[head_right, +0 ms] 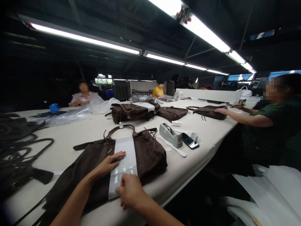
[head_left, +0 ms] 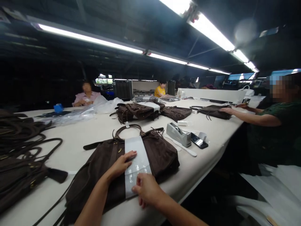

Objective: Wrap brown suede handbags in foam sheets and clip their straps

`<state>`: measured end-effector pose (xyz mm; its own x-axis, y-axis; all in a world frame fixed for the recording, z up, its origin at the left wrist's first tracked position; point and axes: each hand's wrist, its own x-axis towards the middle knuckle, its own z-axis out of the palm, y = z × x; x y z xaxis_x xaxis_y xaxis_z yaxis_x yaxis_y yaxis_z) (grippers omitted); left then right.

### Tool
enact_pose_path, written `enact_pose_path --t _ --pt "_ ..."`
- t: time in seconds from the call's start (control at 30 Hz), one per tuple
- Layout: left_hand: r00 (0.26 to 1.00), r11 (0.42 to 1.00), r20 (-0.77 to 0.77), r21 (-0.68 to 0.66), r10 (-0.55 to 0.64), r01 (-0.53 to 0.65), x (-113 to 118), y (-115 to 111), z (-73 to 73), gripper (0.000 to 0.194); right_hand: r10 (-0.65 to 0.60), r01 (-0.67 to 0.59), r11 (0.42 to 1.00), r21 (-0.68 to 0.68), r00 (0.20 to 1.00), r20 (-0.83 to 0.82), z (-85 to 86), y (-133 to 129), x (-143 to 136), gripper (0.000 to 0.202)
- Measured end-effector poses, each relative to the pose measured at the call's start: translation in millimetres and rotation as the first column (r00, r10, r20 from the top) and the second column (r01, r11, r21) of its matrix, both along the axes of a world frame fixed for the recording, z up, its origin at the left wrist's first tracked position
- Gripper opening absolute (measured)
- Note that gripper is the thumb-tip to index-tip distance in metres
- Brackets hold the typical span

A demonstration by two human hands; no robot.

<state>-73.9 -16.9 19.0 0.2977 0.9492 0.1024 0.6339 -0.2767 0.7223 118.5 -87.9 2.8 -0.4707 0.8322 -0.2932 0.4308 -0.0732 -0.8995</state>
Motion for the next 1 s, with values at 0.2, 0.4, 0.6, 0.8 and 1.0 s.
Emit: enact_pose_path --t 0.2,0.4,0.6,0.8,1.0 --pt "0.998 0.999 -0.037 0.005 0.050 -0.050 4.5 -6.6 3.8 0.052 -0.005 -0.043 0.927 0.372 0.992 0.129 -1.5 -29.8 26.4 0.012" --pt "0.997 0.997 -0.010 -0.025 0.071 -0.072 8.6 -10.3 12.4 0.051 0.056 -0.178 0.426 0.887 0.984 0.170 -3.0 -11.1 10.4 0.045" --pt "0.994 0.995 -0.041 -0.033 0.097 -0.098 10.9 -11.6 17.3 0.052 0.220 -0.212 0.354 0.911 0.966 0.139 -60.5 -21.7 33.4 0.021" --pt "0.970 0.987 -0.191 0.085 0.148 -0.134 17.7 -15.9 4.4 0.049 0.001 0.237 0.609 0.757 0.954 -0.299 -41.2 -33.5 136.8 0.020" --pt "0.871 0.949 -0.424 0.285 0.249 -0.133 34.4 -23.5 -14.6 0.048 -0.237 0.270 0.371 0.888 0.953 -0.191 41.8 21.5 159.9 0.037"
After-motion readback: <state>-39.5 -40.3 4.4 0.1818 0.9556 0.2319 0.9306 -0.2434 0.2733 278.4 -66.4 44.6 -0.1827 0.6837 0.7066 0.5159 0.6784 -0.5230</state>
